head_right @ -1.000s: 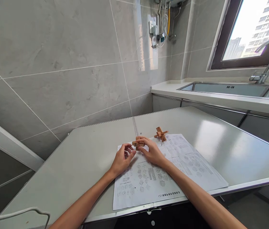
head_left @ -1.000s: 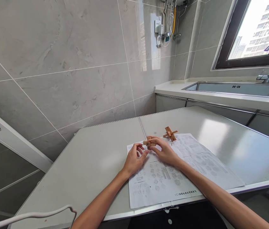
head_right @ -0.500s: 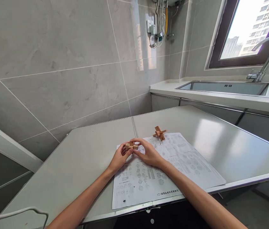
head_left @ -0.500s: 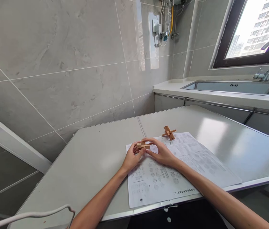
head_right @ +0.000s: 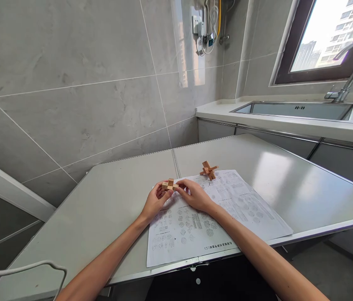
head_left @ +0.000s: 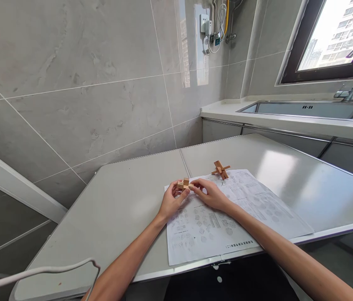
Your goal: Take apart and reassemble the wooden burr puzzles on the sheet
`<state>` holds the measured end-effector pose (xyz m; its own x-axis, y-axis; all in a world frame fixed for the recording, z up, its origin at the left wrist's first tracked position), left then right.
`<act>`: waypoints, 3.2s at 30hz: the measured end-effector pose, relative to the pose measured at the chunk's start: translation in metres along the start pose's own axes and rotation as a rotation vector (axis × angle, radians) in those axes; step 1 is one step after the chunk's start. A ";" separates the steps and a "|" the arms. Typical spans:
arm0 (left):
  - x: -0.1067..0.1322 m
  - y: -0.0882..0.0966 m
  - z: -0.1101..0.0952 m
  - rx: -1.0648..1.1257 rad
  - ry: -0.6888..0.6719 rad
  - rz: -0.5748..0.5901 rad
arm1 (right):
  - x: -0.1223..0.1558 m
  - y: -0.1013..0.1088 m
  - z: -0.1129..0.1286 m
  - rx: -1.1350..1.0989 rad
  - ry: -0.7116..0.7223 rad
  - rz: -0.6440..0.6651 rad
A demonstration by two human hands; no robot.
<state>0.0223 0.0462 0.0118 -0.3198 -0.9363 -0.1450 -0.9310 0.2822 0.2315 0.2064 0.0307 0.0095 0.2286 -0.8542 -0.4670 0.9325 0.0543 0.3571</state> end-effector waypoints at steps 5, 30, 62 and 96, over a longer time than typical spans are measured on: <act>0.001 0.000 -0.007 0.021 -0.058 0.039 | 0.001 -0.002 0.004 -0.255 -0.144 0.207; 0.009 -0.001 -0.020 -0.185 -0.129 -0.003 | 0.004 -0.004 -0.010 -0.419 -0.313 0.239; 0.004 0.003 0.000 -0.444 -0.130 -0.119 | -0.003 0.005 -0.008 -0.123 -0.044 0.013; 0.009 0.007 -0.014 -0.652 -0.351 -0.266 | -0.002 0.008 -0.006 -0.218 -0.140 0.009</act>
<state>0.0155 0.0370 0.0262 -0.2390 -0.8035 -0.5452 -0.7281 -0.2232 0.6481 0.2145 0.0362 0.0084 0.2107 -0.9155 -0.3428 0.9722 0.1597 0.1712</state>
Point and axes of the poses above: each hand's wrist, its own x-axis away from the middle knuckle, its own y-axis out of the back of the hand, z = x × y, the point moved 4 cm from there along -x, towards the middle knuckle, and after that the axes turned 6 degrees about -x, right-handed, at the moved point
